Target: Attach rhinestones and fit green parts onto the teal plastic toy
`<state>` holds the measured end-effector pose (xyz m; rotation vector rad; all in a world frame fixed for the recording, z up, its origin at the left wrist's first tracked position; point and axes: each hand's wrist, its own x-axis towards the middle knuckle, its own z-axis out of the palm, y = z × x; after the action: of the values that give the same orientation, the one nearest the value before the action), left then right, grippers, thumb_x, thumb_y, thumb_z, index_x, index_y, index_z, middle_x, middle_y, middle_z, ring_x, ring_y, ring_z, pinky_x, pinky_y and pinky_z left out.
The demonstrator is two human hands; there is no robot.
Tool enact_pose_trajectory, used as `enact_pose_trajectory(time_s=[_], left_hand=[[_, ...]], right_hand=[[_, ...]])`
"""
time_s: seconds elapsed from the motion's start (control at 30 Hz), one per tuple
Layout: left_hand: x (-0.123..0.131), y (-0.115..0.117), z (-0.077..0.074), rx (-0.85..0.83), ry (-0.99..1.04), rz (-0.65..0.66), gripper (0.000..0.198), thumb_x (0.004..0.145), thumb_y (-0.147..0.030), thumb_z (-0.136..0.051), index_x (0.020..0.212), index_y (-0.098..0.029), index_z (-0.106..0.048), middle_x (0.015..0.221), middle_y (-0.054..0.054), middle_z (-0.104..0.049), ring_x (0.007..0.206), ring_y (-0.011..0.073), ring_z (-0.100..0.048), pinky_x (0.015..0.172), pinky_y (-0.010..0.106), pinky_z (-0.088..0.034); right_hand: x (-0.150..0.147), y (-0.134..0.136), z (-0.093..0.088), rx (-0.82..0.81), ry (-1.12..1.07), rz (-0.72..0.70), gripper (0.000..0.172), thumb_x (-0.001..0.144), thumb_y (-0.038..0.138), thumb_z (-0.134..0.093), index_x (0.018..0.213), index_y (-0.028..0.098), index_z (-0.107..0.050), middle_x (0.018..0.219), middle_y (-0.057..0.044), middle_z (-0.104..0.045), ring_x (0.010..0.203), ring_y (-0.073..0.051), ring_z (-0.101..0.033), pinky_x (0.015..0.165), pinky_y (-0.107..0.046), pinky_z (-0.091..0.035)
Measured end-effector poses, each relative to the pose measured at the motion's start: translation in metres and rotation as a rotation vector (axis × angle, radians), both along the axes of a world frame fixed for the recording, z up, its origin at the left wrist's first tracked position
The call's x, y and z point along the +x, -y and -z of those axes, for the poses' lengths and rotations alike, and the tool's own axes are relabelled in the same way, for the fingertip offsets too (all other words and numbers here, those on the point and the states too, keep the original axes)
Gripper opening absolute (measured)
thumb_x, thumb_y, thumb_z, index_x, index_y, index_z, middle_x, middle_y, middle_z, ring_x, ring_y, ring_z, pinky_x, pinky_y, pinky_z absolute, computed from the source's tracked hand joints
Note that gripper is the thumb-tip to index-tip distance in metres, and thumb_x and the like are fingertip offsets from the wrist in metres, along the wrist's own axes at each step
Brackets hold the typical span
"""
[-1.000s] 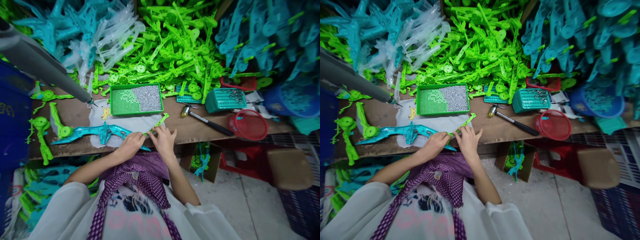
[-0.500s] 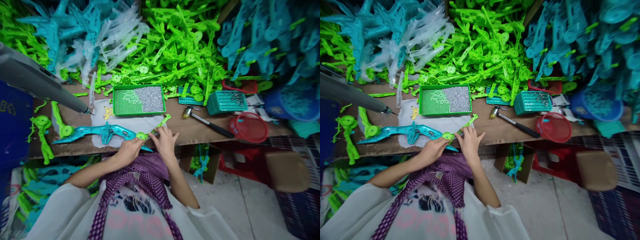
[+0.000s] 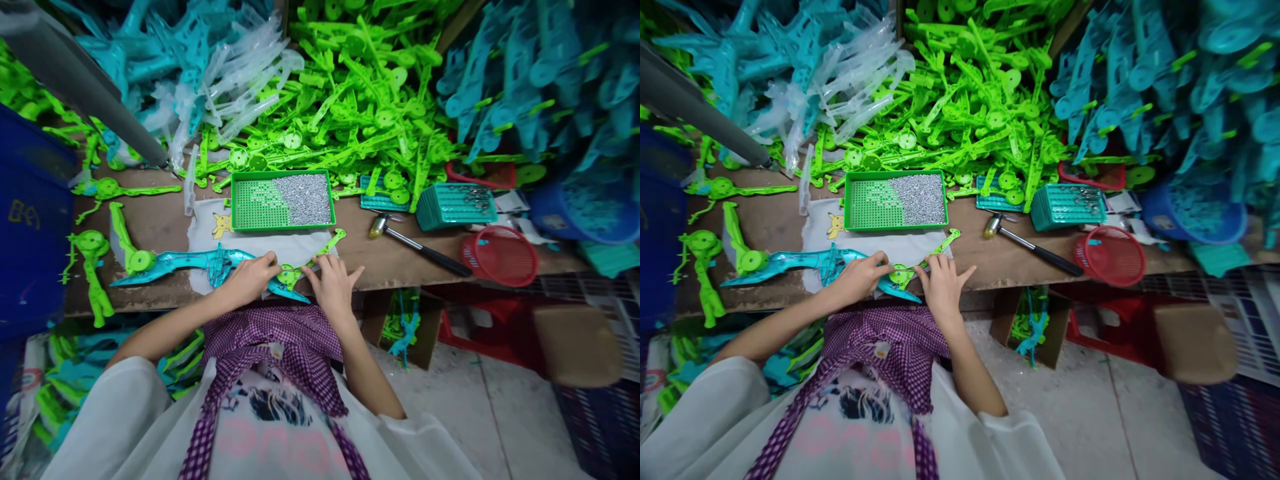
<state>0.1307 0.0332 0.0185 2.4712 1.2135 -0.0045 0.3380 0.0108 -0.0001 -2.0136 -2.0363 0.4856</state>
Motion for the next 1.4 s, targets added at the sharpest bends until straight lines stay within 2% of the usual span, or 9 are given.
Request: enact_pose_trajectory(time_s=[0.27, 0.43, 0.6, 0.67, 0.83, 1.03, 1.2, 1.3, 1.4], left_hand=[[0.004, -0.002, -0.003, 0.054, 0.004, 0.097, 0.027, 0.085, -0.003, -0.040, 0.094, -0.015, -0.062, 0.102, 0.012, -0.057, 0.075, 0.0168, -0.058, 0.062, 0.030, -0.043], [0.004, -0.007, -0.006, 0.034, -0.069, 0.138, 0.029, 0.082, -0.001, -0.042, 0.095, -0.016, -0.063, 0.104, 0.012, -0.057, 0.071, 0.0156, -0.056, 0.057, 0.028, -0.040], [0.002, -0.014, -0.009, -0.016, -0.061, 0.127, 0.034, 0.084, -0.005, -0.042, 0.104, -0.018, -0.067, 0.104, 0.012, -0.058, 0.068, 0.0161, -0.057, 0.054, 0.029, -0.039], [0.003, -0.018, -0.010, -0.038, -0.056, 0.107, 0.035, 0.085, -0.007, -0.042, 0.103, -0.019, -0.069, 0.103, 0.012, -0.059, 0.066, 0.0153, -0.057, 0.053, 0.028, -0.038], [0.002, -0.026, -0.011, -0.109, -0.006, 0.082, 0.033, 0.086, -0.007, -0.044, 0.105, -0.019, -0.068, 0.097, 0.010, -0.062, 0.065, 0.0141, -0.058, 0.056, 0.027, -0.039], [-0.013, -0.024, -0.008, -0.151, 0.237, 0.005, 0.022, 0.092, -0.015, -0.046, 0.107, -0.018, -0.062, 0.094, 0.007, -0.067, 0.085, 0.0160, -0.062, 0.074, 0.027, -0.046], [-0.026, -0.023, -0.011, -0.157, 0.152, 0.062, 0.024, 0.090, -0.012, -0.045, 0.100, -0.018, -0.067, 0.097, 0.008, -0.065, 0.081, 0.0155, -0.062, 0.072, 0.027, -0.046], [-0.030, -0.028, -0.014, -0.155, 0.093, 0.096, 0.031, 0.087, -0.008, -0.044, 0.103, -0.019, -0.069, 0.105, 0.010, -0.064, 0.081, 0.0162, -0.061, 0.071, 0.027, -0.045], [-0.034, -0.034, -0.017, -0.175, 0.091, 0.130, 0.035, 0.086, -0.007, -0.042, 0.103, -0.020, -0.070, 0.103, 0.009, -0.064, 0.083, 0.0166, -0.061, 0.073, 0.026, -0.044]], right_hand=[[0.000, 0.001, -0.006, 0.098, 0.132, -0.086, 0.034, 0.096, 0.046, -0.040, 0.103, 0.020, -0.061, 0.116, -0.013, -0.061, 0.110, -0.029, -0.052, 0.102, -0.078, -0.011], [-0.004, -0.005, 0.004, 0.063, 0.090, -0.066, 0.037, 0.093, 0.048, -0.045, 0.106, 0.016, -0.057, 0.106, -0.013, -0.061, 0.104, -0.028, -0.053, 0.105, -0.066, -0.023], [-0.007, -0.002, 0.002, 0.100, 0.079, -0.080, 0.028, 0.093, 0.039, -0.045, 0.106, 0.019, -0.059, 0.108, -0.012, -0.062, 0.104, -0.028, -0.054, 0.105, -0.064, -0.020], [-0.009, 0.001, -0.002, 0.166, 0.015, -0.128, 0.026, 0.094, 0.036, -0.045, 0.107, 0.020, -0.061, 0.112, -0.011, -0.063, 0.106, -0.026, -0.055, 0.108, -0.058, -0.020], [-0.022, 0.004, 0.000, 0.168, -0.185, -0.353, 0.028, 0.097, 0.030, -0.040, 0.106, 0.019, -0.064, 0.101, -0.008, -0.069, 0.098, -0.021, -0.059, 0.096, -0.036, -0.041], [-0.027, 0.007, 0.009, 0.122, -0.129, -0.381, 0.029, 0.097, 0.026, -0.041, 0.112, 0.023, -0.066, 0.105, -0.007, -0.068, 0.100, -0.022, -0.055, 0.106, -0.043, -0.035], [-0.027, 0.006, 0.007, 0.114, -0.051, -0.435, 0.026, 0.094, 0.022, -0.046, 0.110, 0.024, -0.067, 0.111, -0.006, -0.066, 0.100, -0.024, -0.050, 0.104, -0.044, -0.033], [-0.027, 0.005, 0.004, 0.111, -0.011, -0.465, 0.025, 0.093, 0.022, -0.047, 0.108, 0.024, -0.067, 0.113, -0.007, -0.065, 0.100, -0.024, -0.048, 0.099, -0.043, -0.034], [-0.028, 0.004, 0.001, 0.105, 0.012, -0.475, 0.024, 0.093, 0.023, -0.048, 0.108, 0.024, -0.067, 0.113, -0.007, -0.064, 0.099, -0.025, -0.046, 0.095, -0.042, -0.034]])
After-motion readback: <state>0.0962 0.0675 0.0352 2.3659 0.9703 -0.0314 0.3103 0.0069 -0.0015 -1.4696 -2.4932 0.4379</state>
